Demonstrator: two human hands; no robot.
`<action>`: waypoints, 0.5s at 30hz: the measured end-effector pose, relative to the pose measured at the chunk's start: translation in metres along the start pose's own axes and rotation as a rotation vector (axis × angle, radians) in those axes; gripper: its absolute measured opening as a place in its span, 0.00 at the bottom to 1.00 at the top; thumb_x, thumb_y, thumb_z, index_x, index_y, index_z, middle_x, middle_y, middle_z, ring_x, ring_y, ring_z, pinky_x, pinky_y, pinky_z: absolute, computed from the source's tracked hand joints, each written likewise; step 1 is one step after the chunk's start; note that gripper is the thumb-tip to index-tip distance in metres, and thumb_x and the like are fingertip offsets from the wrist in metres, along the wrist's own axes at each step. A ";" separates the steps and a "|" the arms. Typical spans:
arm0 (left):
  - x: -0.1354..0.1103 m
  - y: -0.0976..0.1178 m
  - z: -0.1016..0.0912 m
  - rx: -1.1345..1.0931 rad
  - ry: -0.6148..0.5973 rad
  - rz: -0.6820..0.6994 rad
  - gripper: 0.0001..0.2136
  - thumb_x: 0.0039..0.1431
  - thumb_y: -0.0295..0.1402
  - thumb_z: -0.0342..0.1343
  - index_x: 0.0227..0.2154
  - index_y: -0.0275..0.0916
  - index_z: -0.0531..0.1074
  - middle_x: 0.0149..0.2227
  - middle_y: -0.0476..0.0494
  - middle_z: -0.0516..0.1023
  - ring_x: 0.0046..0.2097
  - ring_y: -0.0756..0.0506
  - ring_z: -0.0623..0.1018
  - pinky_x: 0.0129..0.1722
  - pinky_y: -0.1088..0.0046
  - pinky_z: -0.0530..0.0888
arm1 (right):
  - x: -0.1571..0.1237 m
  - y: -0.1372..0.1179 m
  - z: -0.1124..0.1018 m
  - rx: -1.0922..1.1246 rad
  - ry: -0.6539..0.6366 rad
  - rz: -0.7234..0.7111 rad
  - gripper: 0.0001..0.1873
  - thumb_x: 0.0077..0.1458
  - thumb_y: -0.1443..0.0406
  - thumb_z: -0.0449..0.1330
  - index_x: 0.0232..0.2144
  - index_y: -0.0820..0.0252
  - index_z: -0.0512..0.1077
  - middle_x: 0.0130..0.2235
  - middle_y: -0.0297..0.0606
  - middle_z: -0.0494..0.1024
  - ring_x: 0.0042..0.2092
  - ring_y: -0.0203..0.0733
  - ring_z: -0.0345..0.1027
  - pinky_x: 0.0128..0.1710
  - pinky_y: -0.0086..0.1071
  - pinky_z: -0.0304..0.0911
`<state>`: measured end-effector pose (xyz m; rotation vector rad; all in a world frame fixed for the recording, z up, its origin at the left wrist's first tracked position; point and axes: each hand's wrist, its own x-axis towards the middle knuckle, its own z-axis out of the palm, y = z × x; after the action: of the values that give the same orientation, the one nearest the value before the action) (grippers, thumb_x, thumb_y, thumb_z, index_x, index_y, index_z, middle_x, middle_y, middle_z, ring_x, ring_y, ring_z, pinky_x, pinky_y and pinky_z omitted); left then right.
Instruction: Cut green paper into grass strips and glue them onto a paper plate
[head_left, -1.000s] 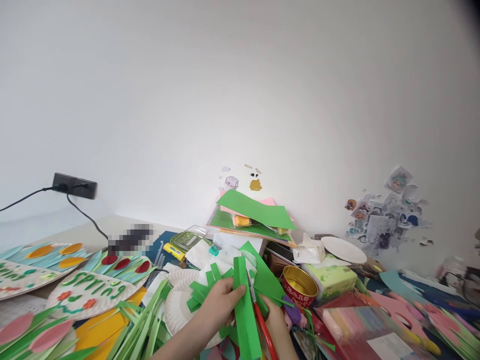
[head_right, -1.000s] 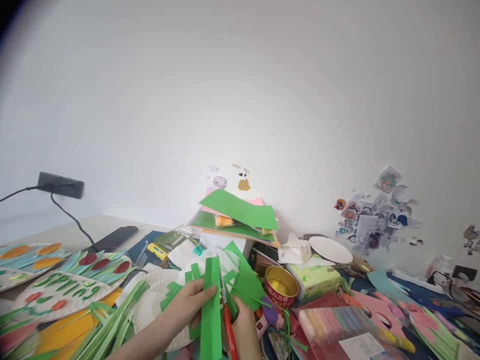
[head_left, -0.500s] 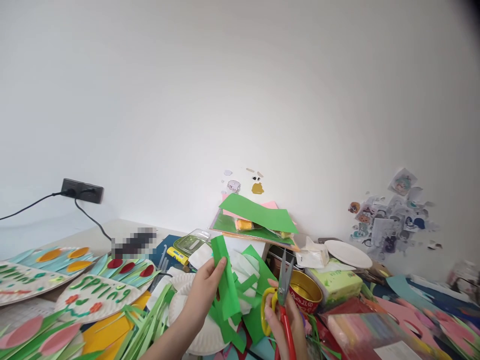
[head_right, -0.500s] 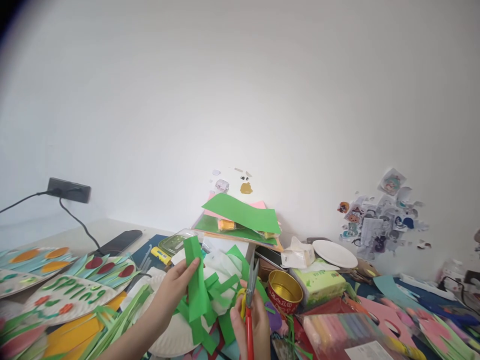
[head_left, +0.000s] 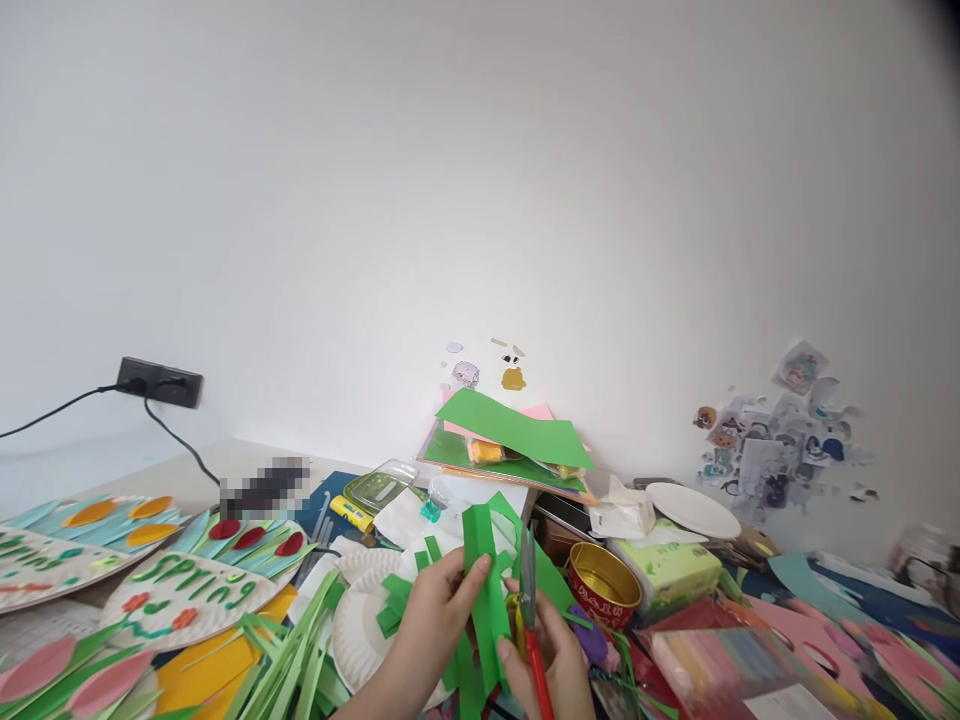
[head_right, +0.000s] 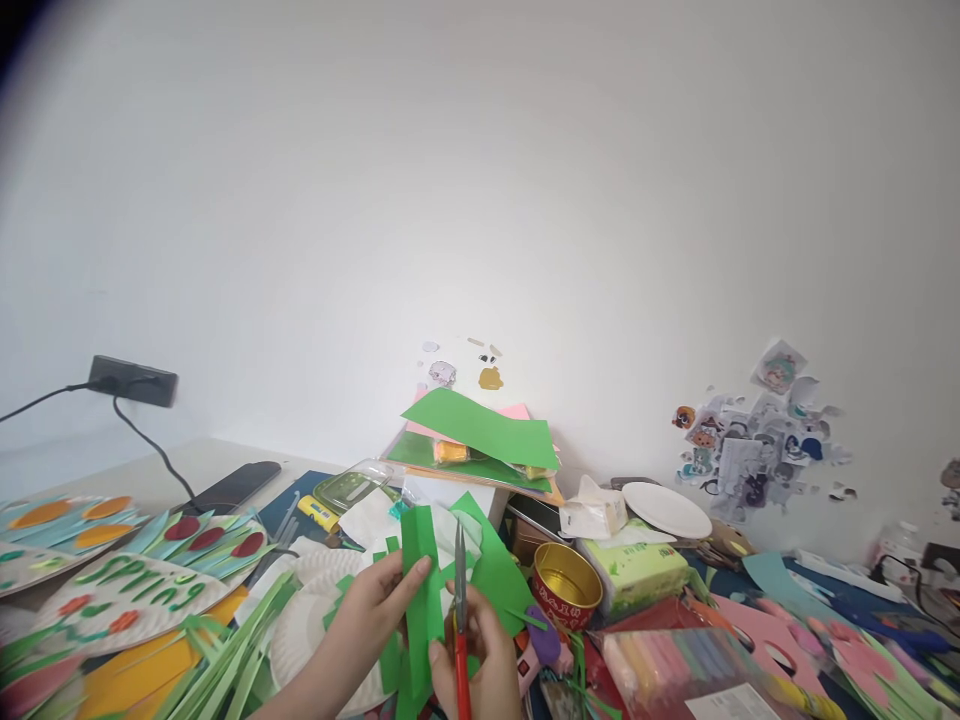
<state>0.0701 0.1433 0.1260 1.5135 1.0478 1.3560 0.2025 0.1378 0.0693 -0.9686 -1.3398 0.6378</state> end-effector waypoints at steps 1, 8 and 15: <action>0.000 0.000 0.000 0.001 -0.007 0.002 0.21 0.47 0.56 0.47 0.19 0.42 0.57 0.16 0.56 0.59 0.17 0.49 0.67 0.16 0.74 0.65 | -0.001 0.001 0.000 -0.029 0.006 -0.007 0.20 0.36 0.68 0.62 0.37 0.60 0.74 0.25 0.34 0.73 0.25 0.41 0.66 0.26 0.31 0.66; -0.004 -0.009 0.011 0.063 -0.338 -0.129 0.21 0.46 0.56 0.48 0.18 0.43 0.55 0.09 0.58 0.60 0.13 0.50 0.65 0.13 0.78 0.58 | 0.004 0.004 -0.004 -0.015 0.129 0.023 0.23 0.37 0.62 0.65 0.40 0.60 0.71 0.26 0.33 0.74 0.25 0.39 0.67 0.27 0.28 0.64; 0.003 0.002 -0.008 0.060 0.003 -0.011 0.17 0.52 0.50 0.44 0.19 0.43 0.52 0.13 0.58 0.63 0.14 0.52 0.65 0.17 0.76 0.60 | 0.001 0.015 -0.003 -0.017 -0.034 0.006 0.25 0.41 0.57 0.63 0.44 0.61 0.70 0.25 0.33 0.71 0.26 0.38 0.64 0.28 0.29 0.64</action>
<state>0.0620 0.1455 0.1293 1.5481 1.1059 1.3302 0.2079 0.1454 0.0572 -0.9796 -1.3751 0.6511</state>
